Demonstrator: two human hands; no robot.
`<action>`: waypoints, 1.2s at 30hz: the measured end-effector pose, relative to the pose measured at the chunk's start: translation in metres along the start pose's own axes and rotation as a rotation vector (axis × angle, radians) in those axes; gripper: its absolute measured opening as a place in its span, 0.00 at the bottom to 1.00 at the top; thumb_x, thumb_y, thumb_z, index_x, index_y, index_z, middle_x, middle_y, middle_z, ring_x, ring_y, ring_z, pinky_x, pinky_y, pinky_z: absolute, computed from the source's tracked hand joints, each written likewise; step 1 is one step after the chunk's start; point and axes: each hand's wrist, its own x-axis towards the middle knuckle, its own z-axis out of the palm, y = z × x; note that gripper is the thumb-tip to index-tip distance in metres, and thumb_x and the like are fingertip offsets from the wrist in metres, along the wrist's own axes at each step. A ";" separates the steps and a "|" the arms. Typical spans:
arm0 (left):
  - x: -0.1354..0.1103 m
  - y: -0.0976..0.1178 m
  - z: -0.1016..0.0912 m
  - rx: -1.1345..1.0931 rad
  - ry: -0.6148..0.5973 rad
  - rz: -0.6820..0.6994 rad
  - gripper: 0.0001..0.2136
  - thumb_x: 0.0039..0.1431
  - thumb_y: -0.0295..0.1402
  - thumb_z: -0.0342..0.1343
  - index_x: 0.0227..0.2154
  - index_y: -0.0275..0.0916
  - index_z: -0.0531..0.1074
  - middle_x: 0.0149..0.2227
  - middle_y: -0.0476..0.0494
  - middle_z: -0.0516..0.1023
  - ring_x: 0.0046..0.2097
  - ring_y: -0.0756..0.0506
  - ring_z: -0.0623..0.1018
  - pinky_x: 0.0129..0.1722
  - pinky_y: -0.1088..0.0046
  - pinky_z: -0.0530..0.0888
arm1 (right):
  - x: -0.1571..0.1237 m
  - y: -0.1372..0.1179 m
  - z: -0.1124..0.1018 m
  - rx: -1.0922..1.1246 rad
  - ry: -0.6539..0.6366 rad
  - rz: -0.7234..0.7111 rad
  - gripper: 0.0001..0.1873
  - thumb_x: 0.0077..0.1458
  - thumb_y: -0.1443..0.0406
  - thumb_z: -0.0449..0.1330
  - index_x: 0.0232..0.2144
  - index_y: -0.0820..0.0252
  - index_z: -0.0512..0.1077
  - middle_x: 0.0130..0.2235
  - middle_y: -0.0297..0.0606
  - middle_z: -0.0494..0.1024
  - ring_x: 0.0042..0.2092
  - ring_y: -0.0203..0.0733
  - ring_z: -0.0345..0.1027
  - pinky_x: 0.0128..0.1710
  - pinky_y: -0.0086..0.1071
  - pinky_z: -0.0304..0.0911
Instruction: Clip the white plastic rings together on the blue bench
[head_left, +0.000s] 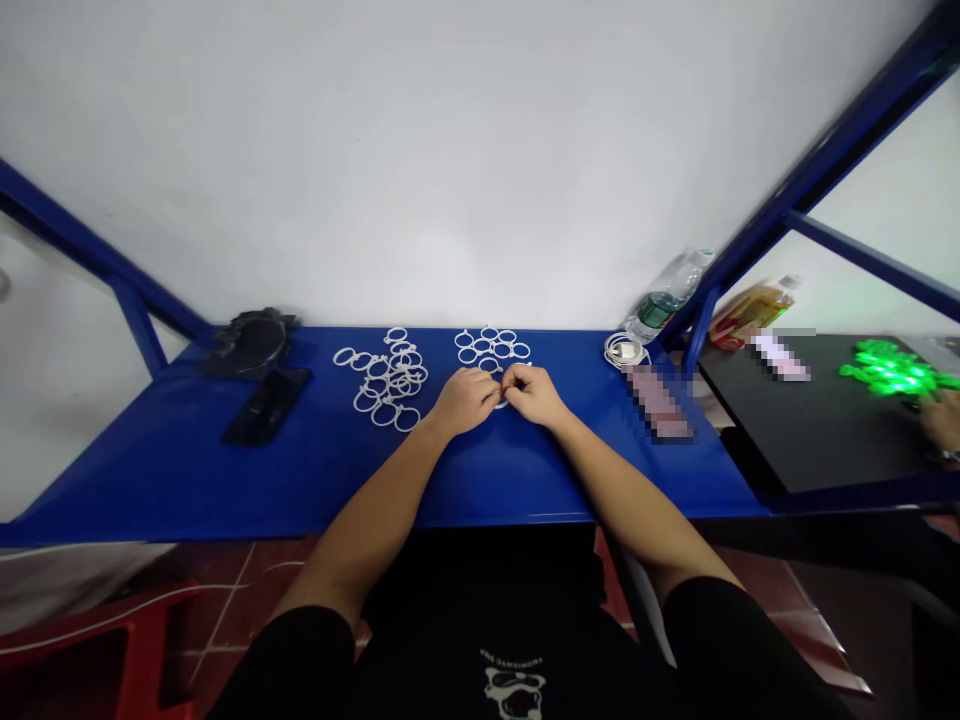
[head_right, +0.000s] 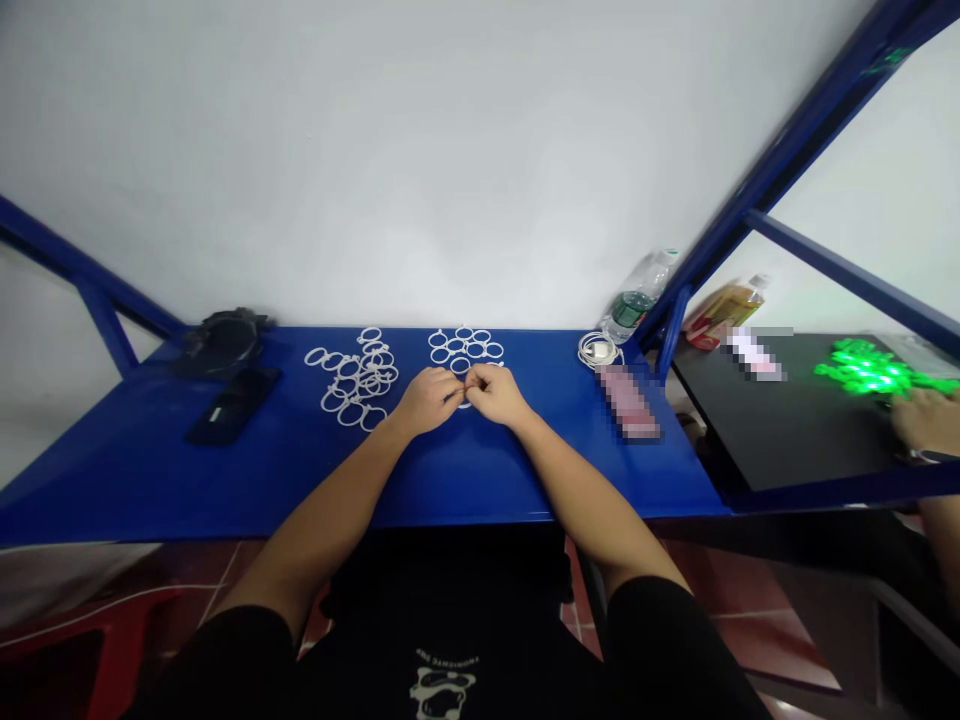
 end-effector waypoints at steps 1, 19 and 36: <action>0.000 -0.001 0.000 0.003 -0.004 0.001 0.15 0.72 0.36 0.49 0.35 0.41 0.80 0.35 0.41 0.80 0.41 0.42 0.77 0.46 0.62 0.70 | 0.001 0.000 0.000 0.000 -0.011 0.005 0.05 0.48 0.68 0.55 0.25 0.57 0.71 0.25 0.31 0.73 0.27 0.36 0.64 0.30 0.29 0.61; -0.015 -0.051 -0.030 0.252 0.148 -0.742 0.15 0.65 0.44 0.58 0.42 0.40 0.83 0.50 0.29 0.79 0.55 0.26 0.73 0.57 0.39 0.62 | 0.010 0.035 -0.037 -0.558 -0.059 0.149 0.23 0.57 0.72 0.57 0.53 0.55 0.77 0.54 0.42 0.78 0.49 0.47 0.75 0.49 0.36 0.71; 0.001 -0.012 -0.001 0.001 0.150 -0.309 0.17 0.70 0.42 0.54 0.56 0.43 0.75 0.59 0.39 0.78 0.61 0.36 0.73 0.63 0.54 0.64 | 0.007 0.020 -0.028 -0.379 -0.102 -0.035 0.12 0.67 0.66 0.55 0.47 0.56 0.78 0.46 0.40 0.83 0.45 0.43 0.75 0.48 0.34 0.67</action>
